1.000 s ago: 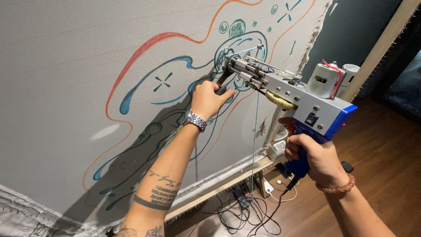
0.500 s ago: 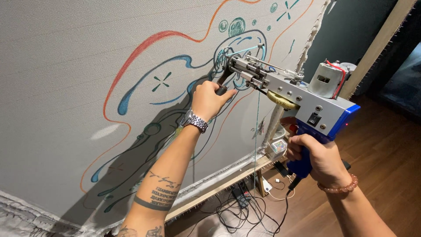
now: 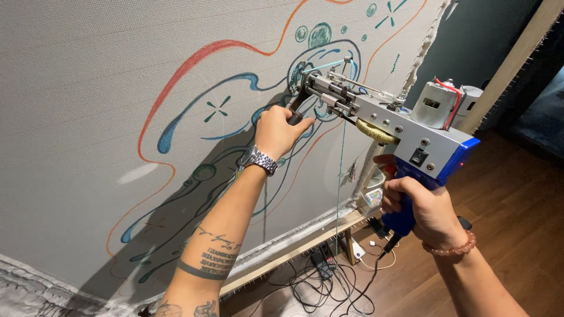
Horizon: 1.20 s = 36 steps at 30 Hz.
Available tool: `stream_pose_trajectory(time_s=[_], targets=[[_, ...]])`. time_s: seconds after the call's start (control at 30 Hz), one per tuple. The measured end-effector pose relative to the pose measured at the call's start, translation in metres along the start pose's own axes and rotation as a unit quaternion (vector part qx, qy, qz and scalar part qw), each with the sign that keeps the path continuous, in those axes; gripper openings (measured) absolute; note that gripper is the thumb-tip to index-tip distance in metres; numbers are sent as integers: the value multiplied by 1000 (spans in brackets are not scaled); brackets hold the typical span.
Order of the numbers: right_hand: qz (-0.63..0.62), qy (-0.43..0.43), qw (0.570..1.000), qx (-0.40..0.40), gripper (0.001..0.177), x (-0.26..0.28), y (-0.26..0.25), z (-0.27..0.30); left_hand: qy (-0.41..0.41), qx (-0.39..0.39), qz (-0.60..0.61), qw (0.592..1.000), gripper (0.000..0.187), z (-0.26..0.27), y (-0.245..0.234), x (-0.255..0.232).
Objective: Operating a tufting gun to create a decorative rug on a vertical canvas frame.
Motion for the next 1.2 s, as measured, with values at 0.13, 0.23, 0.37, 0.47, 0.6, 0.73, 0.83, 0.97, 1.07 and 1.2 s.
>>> stream_pose_trajectory(time_s=[0.13,0.23,0.37,0.47,0.6,0.73,0.83,0.97,1.07,1.2], targets=[[0,4,1000,-6,14,-6,-11,-3,-7,4,10,1000,32,5,-3,-4],[0,41,997,65,34,-21,-16,-5,49,-13,-18,999,43,8,-3,-12],[4,46,997,64,34,-24,-21,-5,57,-10,-16,998,42,11,-5,-17],[17,53,997,45,33,-24,-24,-4,53,-8,-16,998,39,12,-5,-18],[22,49,998,30,34,-25,-28,-5,51,-1,-17,999,38,13,-4,-18],[27,37,998,43,34,-20,-25,-3,66,-6,-13,998,40,13,-5,-21],[13,52,998,42,36,-21,-26,-2,74,-8,-12,997,41,14,-6,-23],[28,44,998,37,32,-23,-30,-6,62,1,-17,998,40,15,-6,-23],[21,54,998,35,31,-26,-31,-8,49,5,-23,999,39,14,-4,-21],[12,59,997,38,29,-30,-30,-11,59,-16,-30,998,45,9,-5,-17]])
Point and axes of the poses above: each hand's wrist, its own z-axis away from the middle knuckle, its own y-axis out of the palm, x = y × z, the point moved 9 cm from there along -z, towards the middle knuckle, and after that the axes turned 6 degrees about -x, right-handed, at the moved point
